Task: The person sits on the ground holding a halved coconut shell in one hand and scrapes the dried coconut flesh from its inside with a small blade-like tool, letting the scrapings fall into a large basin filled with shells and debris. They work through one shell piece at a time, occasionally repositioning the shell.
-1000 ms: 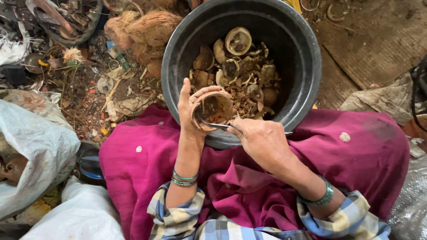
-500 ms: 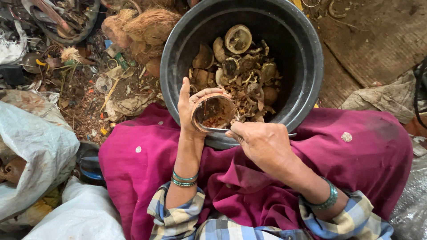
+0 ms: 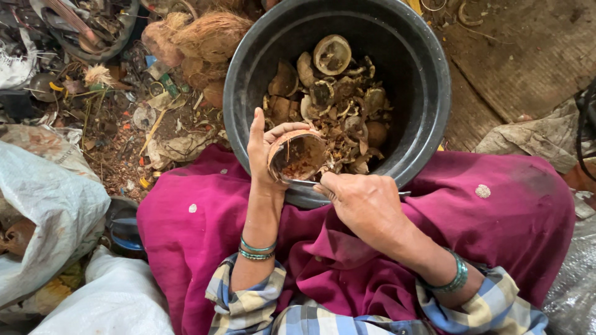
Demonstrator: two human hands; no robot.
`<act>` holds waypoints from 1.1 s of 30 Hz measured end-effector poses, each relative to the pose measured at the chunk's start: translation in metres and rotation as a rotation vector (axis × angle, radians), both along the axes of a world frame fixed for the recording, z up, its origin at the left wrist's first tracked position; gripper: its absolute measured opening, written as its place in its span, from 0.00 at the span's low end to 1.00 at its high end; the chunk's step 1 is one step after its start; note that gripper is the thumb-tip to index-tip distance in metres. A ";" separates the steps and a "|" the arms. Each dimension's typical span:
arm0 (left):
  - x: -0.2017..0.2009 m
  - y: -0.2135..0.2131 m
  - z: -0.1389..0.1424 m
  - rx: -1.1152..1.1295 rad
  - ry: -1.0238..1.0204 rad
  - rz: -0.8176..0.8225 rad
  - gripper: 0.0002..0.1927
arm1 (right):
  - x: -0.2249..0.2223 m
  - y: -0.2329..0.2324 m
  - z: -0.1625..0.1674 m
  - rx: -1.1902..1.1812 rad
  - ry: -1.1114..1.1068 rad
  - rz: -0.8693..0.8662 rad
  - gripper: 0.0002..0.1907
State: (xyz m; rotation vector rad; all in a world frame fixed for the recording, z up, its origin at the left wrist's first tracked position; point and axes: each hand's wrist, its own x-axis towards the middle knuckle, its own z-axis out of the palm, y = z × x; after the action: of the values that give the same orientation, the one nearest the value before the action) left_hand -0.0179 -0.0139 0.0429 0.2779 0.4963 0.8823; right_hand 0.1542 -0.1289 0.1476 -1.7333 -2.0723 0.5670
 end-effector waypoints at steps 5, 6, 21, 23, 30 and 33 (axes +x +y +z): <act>0.001 0.000 0.000 -0.012 0.035 -0.034 0.46 | 0.011 0.003 0.002 0.077 0.000 0.098 0.04; 0.001 0.000 0.000 -0.018 0.046 -0.046 0.46 | 0.012 0.003 0.003 0.082 -0.027 0.119 0.03; -0.003 0.003 -0.003 -0.088 -0.025 -0.131 0.54 | -0.009 -0.007 0.001 0.236 -0.185 0.116 0.02; -0.004 0.004 -0.004 -0.083 -0.018 -0.126 0.56 | -0.014 -0.008 -0.005 0.260 -0.204 0.063 0.03; -0.004 0.003 -0.005 -0.073 0.118 0.051 0.59 | -0.032 -0.015 -0.018 0.251 -0.227 -0.022 0.02; -0.001 0.005 -0.002 -0.079 0.168 0.103 0.59 | -0.035 -0.014 -0.020 0.286 -0.214 -0.063 0.06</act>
State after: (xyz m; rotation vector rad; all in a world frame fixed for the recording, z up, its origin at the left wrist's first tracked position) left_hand -0.0193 -0.0084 0.0407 0.2566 0.7046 0.9416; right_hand 0.1194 -0.1428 0.1274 -1.7433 -2.1072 0.0613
